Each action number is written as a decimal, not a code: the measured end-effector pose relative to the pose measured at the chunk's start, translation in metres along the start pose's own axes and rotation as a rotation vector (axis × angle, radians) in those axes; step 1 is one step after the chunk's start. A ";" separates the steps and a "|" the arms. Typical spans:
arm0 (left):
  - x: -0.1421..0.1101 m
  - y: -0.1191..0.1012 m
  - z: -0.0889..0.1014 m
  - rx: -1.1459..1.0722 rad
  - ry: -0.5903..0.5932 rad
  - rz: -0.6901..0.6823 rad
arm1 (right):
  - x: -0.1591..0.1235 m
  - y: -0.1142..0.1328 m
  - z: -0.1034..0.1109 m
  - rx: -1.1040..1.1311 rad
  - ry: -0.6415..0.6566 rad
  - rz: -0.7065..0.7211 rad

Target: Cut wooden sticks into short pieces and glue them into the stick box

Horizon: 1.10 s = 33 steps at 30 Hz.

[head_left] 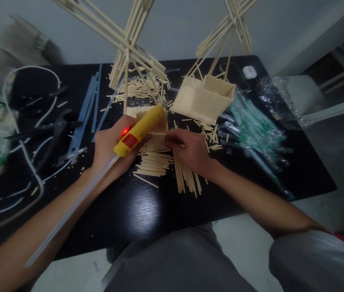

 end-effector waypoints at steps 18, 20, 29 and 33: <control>0.002 0.001 0.002 0.011 0.065 0.048 | 0.001 0.000 0.000 0.065 0.007 -0.044; 0.001 0.000 0.002 -0.003 0.077 0.036 | 0.001 0.000 0.001 0.071 0.011 -0.044; -0.002 0.003 0.000 -0.013 0.022 -0.011 | -0.001 0.000 0.001 0.074 0.036 -0.052; 0.000 0.004 0.001 -0.022 0.045 -0.032 | 0.000 0.001 0.002 0.053 0.042 -0.038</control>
Point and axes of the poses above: each hand's wrist, its own x-axis towards the middle knuckle, its own z-axis out of the back of the hand, y = z × x, the point moved 2 cm from there along x, towards the middle knuckle, and after that the axes turned 9 degrees about y, right-handed, at the moved point
